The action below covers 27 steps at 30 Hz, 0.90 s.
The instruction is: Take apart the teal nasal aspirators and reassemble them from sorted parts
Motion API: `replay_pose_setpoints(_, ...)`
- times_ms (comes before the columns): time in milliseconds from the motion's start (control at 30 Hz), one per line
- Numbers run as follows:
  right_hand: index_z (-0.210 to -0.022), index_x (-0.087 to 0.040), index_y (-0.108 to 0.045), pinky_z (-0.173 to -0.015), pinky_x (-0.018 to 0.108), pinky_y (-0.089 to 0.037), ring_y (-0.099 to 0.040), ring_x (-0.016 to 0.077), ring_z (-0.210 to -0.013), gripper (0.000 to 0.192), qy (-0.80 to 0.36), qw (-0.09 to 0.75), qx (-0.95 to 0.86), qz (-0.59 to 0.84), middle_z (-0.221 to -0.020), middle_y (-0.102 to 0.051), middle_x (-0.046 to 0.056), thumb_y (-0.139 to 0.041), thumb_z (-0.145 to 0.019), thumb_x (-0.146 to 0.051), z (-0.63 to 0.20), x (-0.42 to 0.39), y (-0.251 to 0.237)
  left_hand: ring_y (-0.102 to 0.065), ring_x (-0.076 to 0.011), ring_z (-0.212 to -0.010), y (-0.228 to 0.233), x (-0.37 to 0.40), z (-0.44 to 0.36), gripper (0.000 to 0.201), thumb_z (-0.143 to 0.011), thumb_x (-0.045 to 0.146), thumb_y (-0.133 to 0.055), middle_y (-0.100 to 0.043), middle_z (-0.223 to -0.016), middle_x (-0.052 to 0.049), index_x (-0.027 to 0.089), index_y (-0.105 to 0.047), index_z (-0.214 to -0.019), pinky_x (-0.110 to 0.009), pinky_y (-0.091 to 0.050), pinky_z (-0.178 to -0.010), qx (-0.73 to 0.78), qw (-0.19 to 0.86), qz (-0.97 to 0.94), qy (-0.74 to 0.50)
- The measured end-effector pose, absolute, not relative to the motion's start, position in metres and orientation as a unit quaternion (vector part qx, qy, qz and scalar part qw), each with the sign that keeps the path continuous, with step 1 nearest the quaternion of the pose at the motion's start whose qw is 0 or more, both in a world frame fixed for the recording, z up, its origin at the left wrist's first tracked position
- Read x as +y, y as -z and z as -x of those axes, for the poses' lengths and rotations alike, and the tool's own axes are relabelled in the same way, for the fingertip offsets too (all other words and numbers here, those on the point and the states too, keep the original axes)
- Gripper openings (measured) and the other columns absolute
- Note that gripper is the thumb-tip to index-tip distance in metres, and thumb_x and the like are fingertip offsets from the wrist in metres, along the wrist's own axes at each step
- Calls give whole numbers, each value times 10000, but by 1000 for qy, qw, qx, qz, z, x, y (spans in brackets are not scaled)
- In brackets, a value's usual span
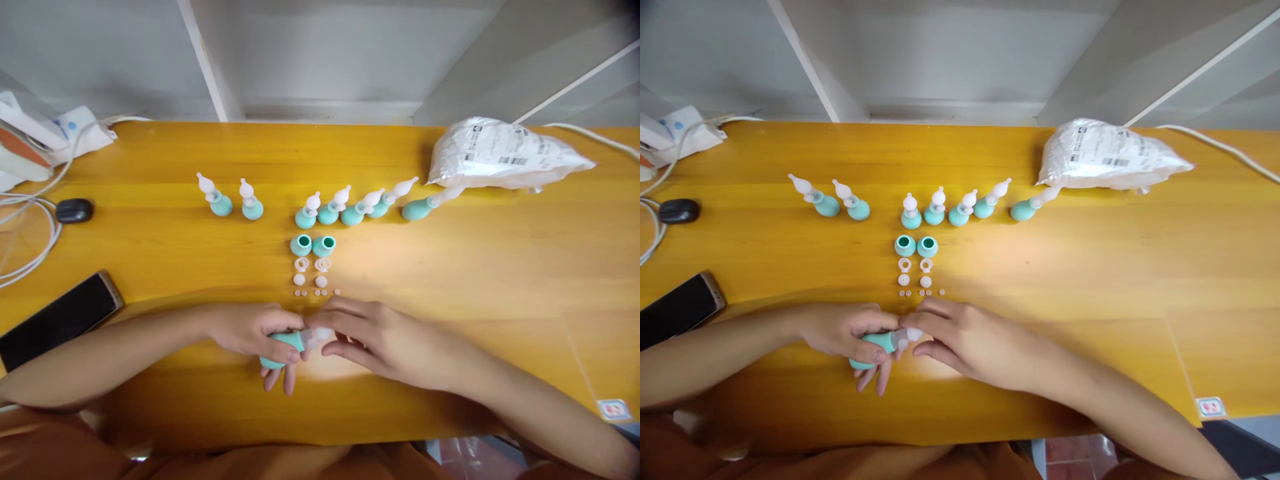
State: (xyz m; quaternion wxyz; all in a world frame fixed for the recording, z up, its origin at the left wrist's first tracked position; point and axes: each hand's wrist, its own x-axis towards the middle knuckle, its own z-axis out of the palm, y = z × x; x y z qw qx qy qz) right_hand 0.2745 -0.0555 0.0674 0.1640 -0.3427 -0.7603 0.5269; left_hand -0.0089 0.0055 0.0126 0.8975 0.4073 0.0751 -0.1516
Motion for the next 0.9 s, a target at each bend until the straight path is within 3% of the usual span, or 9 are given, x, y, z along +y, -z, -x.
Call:
replay_pose_setpoints(133,-1339,-158,-706,-853,333,-689,-802,229,-941,307,-453,193,-806,328,-1129,-779,119,-562,-1189,-383,-260,-77,-61,-798,-147,-825,-11,3,8,140,-1021,219,-706,-851,-1166,-112,197,-655,-1150,-219,-612,-704,80,874,-458,143)
replay_pose_setpoints(267,-1301,-100,-705,-874,347,-701,-812,253,-990,299,-386,236,-826,337,-1123,-795,155,-592,-1175,-346,-254,-88,-57,-740,-115,-683,-13,3,8,248,-882,109,-745,-848,-978,-20,207,-687,-1101,-175,-553,-605,109,853,-482,169)
replay_pose_setpoints(367,-1286,-120,-724,-903,298,-694,-812,213,-993,231,-482,292,-756,333,-1105,-795,143,-622,-1166,-289,-251,-90,-52,-699,-112,-636,-16,6,7,237,-857,104,-772,-814,-837,21,214,-711,-1058,-167,-521,-576,123,828,-521,164)
replay_pose_setpoints(467,-1298,-182,-761,-841,259,-689,-813,176,-943,191,-614,358,-629,314,-1092,-799,107,-712,-1123,-240,-247,-90,-43,-742,-128,-750,-19,9,6,130,-924,99,-730,-849,-928,-19,211,-741,-989,-187,-569,-693,30,839,-528,129)
replay_pose_setpoints(567,-1267,-252,-796,-774,253,-674,-807,158,-899,199,-700,423,-491,301,-1096,-813,68,-802,-1068,-246,-241,-90,-35,-783,-155,-854,-17,3,6,81,-971,131,-719,-862,-989,-66,200,-737,-935,-215,-600,-793,2,837,-546,32)
replay_pose_setpoints(767,-1215,-301,-830,-1013,353,-612,-761,190,-1068,254,-644,474,-486,353,-1093,-840,30,-906,-986,-223,-236,-86,-30,-699,-117,-663,-10,-16,3,167,-919,150,-829,-781,-817,-25,188,-666,-916,-197,-546,-638,145,732,-620,-241)
replay_pose_setpoints(900,-1207,-312,-841,-906,301,-643,-717,191,-1143,252,-636,466,-472,393,-1237,-734,61,-871,-1002,-169,-236,-89,-30,-706,-126,-772,-13,-14,1,169,-939,117,-836,-755,-876,-33,188,-686,-970,-214,-578,-731,177,619,-679,-353)
